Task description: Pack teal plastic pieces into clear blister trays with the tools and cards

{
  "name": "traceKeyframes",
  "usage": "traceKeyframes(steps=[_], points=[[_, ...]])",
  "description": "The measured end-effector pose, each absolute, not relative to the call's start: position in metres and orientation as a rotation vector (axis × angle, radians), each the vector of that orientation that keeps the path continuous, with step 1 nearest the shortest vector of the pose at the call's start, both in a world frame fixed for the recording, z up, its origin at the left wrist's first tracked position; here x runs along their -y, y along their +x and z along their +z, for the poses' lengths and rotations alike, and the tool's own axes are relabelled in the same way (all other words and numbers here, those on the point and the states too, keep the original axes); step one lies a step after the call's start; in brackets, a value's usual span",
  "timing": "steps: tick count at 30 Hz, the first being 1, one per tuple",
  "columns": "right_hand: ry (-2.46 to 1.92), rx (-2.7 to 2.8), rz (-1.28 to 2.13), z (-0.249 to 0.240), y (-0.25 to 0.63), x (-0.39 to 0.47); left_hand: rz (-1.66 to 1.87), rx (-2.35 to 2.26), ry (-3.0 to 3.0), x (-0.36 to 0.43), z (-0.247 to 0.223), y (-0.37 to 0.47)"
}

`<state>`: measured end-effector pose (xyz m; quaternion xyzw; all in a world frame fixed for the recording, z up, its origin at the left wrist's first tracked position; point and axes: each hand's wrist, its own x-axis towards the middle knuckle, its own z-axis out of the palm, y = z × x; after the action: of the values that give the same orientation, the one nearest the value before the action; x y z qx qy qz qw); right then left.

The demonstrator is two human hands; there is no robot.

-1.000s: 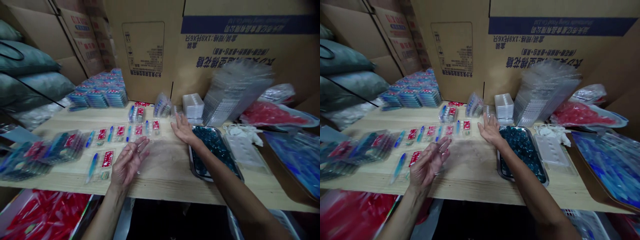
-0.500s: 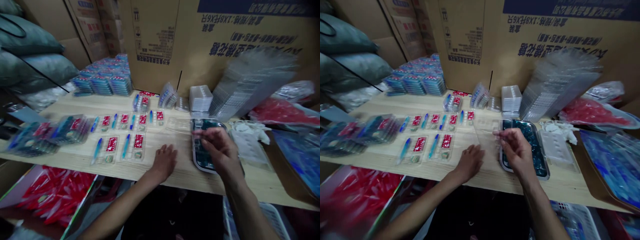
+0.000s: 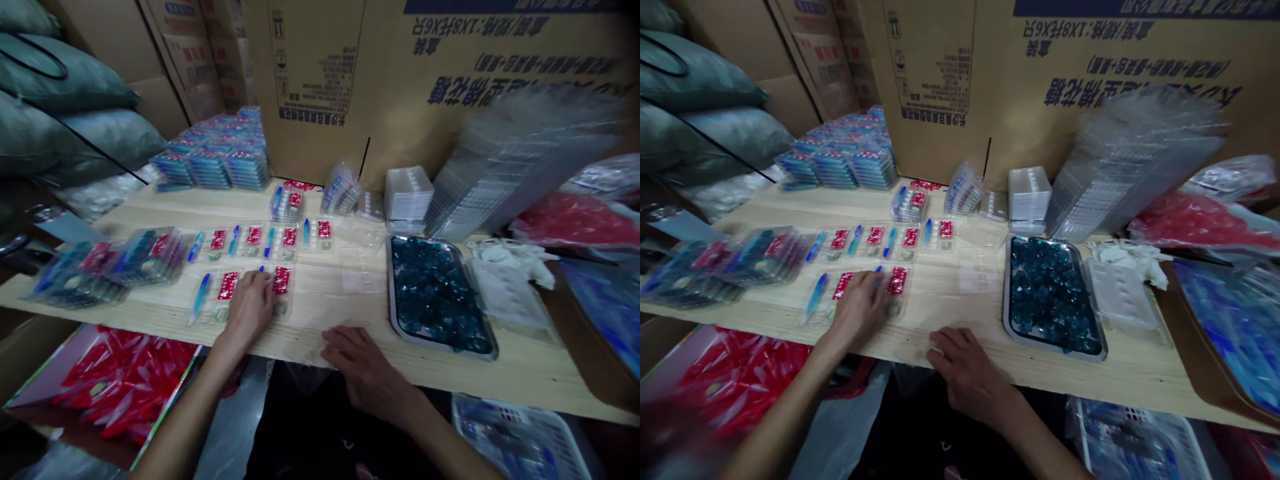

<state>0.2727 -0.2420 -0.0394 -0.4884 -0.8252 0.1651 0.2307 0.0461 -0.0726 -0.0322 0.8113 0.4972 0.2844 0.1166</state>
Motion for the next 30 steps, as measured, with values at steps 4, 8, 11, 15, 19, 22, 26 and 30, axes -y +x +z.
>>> traceKeyframes(steps=[4,8,11,15,19,22,26,30], points=[[-1.42,2.363,0.398,-0.061,0.275,0.226,0.731,-1.147,2.508,0.102,-0.031,0.039],[-1.568,2.127,0.259,-0.046,0.314,0.21,0.543,-0.829,2.548,0.137,-0.036,0.069],[-2.094,1.772,0.016,-0.03,0.359,0.208,0.331,-0.787,2.575,0.159,-0.043,0.093],[-2.679,1.536,0.034,-0.024,0.404,0.212,0.239,-0.882,2.586,0.182,-0.052,0.118],[-2.637,1.545,0.144,-0.035,0.419,0.213,0.223,-0.964,2.537,0.187,-0.053,0.142],[-2.431,1.392,0.159,-0.044,0.431,0.213,0.221,-1.01,2.495,0.178,-0.048,0.156],[-2.078,1.042,0.192,-0.05,0.446,0.215,0.509,-0.983,2.413,0.158,-0.034,0.172],[-1.633,0.975,0.391,-0.047,0.43,0.21,0.761,-0.835,1.987,0.14,-0.018,0.205]])
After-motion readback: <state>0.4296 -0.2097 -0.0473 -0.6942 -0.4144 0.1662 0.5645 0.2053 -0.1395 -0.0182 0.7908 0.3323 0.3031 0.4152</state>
